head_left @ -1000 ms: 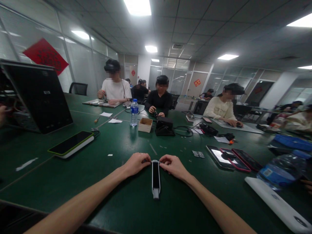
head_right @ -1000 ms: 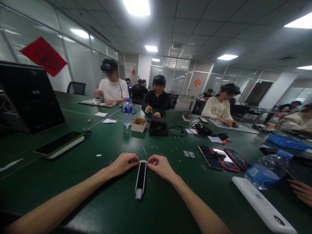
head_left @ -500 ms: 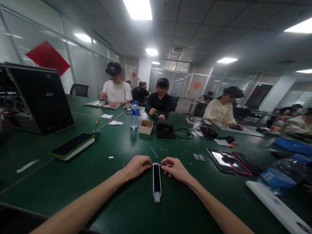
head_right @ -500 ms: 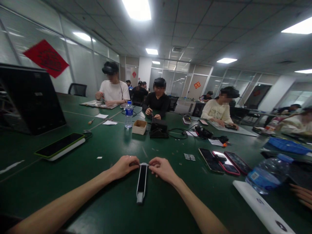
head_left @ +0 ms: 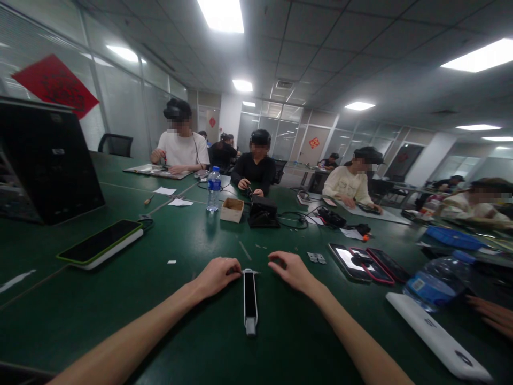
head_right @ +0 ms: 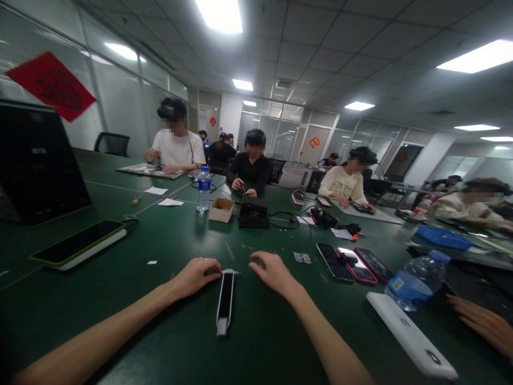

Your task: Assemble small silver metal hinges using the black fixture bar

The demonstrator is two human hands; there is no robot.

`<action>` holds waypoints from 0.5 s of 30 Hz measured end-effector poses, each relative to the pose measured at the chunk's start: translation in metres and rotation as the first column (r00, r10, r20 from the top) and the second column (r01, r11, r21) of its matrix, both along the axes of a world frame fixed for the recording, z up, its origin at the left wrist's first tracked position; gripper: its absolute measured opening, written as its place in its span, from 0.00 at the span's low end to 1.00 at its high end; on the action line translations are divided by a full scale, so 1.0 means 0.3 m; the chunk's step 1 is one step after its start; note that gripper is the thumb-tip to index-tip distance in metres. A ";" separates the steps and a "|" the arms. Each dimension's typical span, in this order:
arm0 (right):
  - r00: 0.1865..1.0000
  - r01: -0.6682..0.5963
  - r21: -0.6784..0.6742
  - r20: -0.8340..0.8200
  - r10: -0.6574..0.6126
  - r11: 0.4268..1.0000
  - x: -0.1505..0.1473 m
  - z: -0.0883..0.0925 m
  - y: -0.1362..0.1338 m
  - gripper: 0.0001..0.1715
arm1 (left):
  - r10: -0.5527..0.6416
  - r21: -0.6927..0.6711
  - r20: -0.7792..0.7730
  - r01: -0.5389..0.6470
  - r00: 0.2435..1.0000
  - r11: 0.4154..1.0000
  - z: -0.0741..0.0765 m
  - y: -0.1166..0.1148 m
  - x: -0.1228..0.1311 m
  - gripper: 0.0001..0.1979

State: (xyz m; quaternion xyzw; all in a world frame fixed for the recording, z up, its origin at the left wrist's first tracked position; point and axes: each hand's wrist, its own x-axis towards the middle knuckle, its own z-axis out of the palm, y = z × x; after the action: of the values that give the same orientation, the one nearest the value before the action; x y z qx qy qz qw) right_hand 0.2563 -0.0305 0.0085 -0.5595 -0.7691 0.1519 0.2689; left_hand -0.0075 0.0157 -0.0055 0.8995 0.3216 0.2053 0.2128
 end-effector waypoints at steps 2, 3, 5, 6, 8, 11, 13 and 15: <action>0.987 0.113 0.036 0.111 -0.116 0.993 0.095 0.019 0.011 0.14 | -0.010 -0.019 -0.003 0.010 1.000 1.000 0.009 -0.004 -0.004 0.05; 0.966 0.181 0.024 0.182 -0.182 0.983 0.141 0.027 0.013 0.13 | -0.008 -0.021 -0.008 0.008 1.000 1.000 0.012 -0.006 -0.005 0.06; 0.909 0.292 -0.090 0.335 -0.247 0.952 0.218 0.040 0.012 0.10 | -0.002 -0.015 -0.018 0.002 1.000 1.000 0.014 -0.007 -0.007 0.06; 0.890 0.326 -0.158 0.385 -0.246 0.932 0.244 0.046 0.010 0.10 | 0.001 -0.006 -0.022 -0.001 1.000 1.000 0.013 -0.007 -0.006 0.06; 0.871 0.354 -0.254 0.441 -0.218 0.900 0.270 0.055 0.004 0.09 | 0.002 0.014 -0.021 -0.002 1.000 1.000 0.010 -0.006 -0.004 0.06; 0.860 0.359 -0.271 0.468 -0.203 0.893 0.259 0.063 0.002 0.08 | 0.000 0.038 -0.020 0.001 1.000 0.999 0.005 -0.005 0.002 0.06; 0.842 0.384 -0.258 0.492 -0.222 0.886 0.238 0.062 0.006 0.08 | 0.008 0.049 -0.031 -0.007 1.000 0.999 0.007 -0.005 0.006 0.06; 0.818 0.417 -0.244 0.520 -0.245 0.876 0.217 0.059 0.011 0.08 | 0.024 0.056 -0.044 -0.021 0.999 0.998 0.010 -0.006 0.009 0.07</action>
State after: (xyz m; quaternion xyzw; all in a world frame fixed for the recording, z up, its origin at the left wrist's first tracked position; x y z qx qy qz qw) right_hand 0.3215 -0.0272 0.0262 -0.7446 -0.6609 0.0936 -0.0075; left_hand -0.0047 0.0140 -0.0025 0.9057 0.3305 0.1965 0.1783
